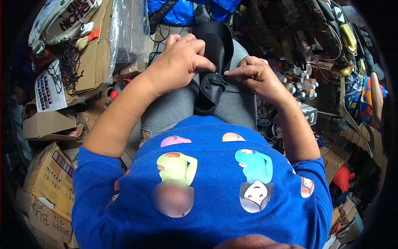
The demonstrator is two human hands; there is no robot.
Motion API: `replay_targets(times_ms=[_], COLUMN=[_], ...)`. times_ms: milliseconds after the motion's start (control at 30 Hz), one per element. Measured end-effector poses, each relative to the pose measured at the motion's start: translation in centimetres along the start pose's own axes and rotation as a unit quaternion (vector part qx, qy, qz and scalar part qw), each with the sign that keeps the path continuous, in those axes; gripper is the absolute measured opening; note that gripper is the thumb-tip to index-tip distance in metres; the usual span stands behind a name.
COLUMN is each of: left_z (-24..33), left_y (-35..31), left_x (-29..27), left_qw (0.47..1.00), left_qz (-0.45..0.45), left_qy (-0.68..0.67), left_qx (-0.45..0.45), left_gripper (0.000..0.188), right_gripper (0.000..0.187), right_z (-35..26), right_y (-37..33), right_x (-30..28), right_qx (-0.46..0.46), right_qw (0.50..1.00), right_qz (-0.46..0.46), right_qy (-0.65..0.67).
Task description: The person is lacing a pair of black leather boots.
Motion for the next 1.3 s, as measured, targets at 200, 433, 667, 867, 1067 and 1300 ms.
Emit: replay_targets(times_ms=[200,433,667,867,1067,1300], left_z=[0.8,0.6,-1.0,-1.5,-1.4,0.1], left_y=[-0.2,-0.5,-0.9,-1.5,-1.5,-2.9], left_x=[-0.4,-0.3,0.9,1.2,1.2,1.3], left_qw=[0.998,0.998,0.998,0.995,0.991,0.990], left_qz=[-0.013,-0.034,-0.019,-0.027,-0.022,0.024], left_qy=[0.059,0.057,-0.026,-0.065,-0.083,-0.054], left_qx=[0.010,-0.010,-0.047,-0.075,-0.098,-0.125], left_gripper=[0.033,0.035,0.030,0.022,0.019,0.020], right_gripper=[0.042,0.038,0.036,0.029,0.028,0.030], right_z=[-0.2,-0.1,0.2,0.2,0.1,0.1], right_y=[-0.4,-0.6,-0.8,-1.4,-1.3,-2.4], right_x=[0.0,0.2,0.5,0.5,0.5,0.6], right_qx=[0.017,0.020,0.015,0.015,0.009,-0.001], right_qw=[1.000,0.999,0.999,0.998,0.998,0.996], right_qz=[0.020,0.030,0.033,0.046,0.061,0.087], right_qy=[0.009,0.017,0.033,0.025,0.022,-0.022])
Point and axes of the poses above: each hand's wrist, its own y-axis towards the middle knuckle, its own x-axis out of the palm, z = x × y, the point moved 6 cm from there along y, towards the middle knuckle, and after that the axes turned 14 degrees about z, right-handed, at the moved point
